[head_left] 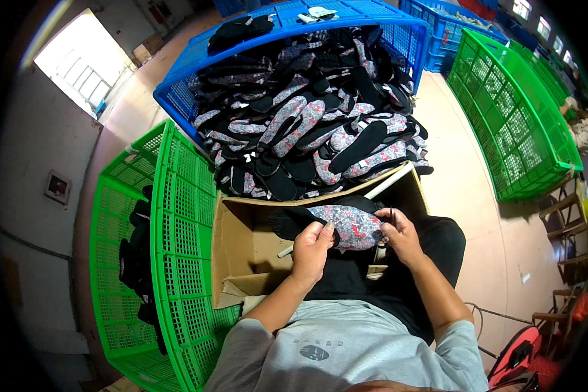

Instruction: The person sits on the floor and assembles slippers by hand. They pick up a slipper upper and a sole from a blue crate, align them, and press them together. They then fold the slipper and place it into a cardboard box on their lap. This process is repeated for multiple slippers.

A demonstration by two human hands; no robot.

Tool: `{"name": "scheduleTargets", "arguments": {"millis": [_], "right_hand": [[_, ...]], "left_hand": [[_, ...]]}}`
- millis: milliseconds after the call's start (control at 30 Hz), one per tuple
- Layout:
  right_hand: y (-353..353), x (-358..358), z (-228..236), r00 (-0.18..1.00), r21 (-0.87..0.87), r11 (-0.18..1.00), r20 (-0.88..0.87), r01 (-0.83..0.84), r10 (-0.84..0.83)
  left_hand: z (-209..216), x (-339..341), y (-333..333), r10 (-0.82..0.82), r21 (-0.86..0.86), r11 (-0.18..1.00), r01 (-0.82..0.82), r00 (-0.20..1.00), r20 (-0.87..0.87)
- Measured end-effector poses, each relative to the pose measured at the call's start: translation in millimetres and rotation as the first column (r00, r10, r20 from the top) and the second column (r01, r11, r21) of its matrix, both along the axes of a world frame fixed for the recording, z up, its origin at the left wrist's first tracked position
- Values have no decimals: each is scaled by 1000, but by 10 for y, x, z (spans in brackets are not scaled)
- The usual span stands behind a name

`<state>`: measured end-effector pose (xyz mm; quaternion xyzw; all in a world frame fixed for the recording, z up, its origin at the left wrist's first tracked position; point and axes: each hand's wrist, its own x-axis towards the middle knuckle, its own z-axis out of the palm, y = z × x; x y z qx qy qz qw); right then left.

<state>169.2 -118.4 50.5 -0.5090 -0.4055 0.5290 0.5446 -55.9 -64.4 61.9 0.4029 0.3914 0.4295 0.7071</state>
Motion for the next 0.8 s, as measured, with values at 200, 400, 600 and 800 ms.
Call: {"name": "scheduleTargets", "arguments": {"millis": [200,400,600,800], "right_hand": [[-32,-120,-41,990,-6,990,19,138,-138],[-17,-175,-163,937,41,946,131,320,-323],[-40,-221,-310,878,113,892,160,437,-451],[-102,-178,-345,885,-12,885,23,466,-466]], "left_hand": [[-7,78,-94,-73,55,995,77,994,-80],[247,112,-258,-81,9,997,81,995,55],[322,52,-298,-92,39,995,89,993,72],[299,-96,-156,-57,158,987,41,994,98]]}}
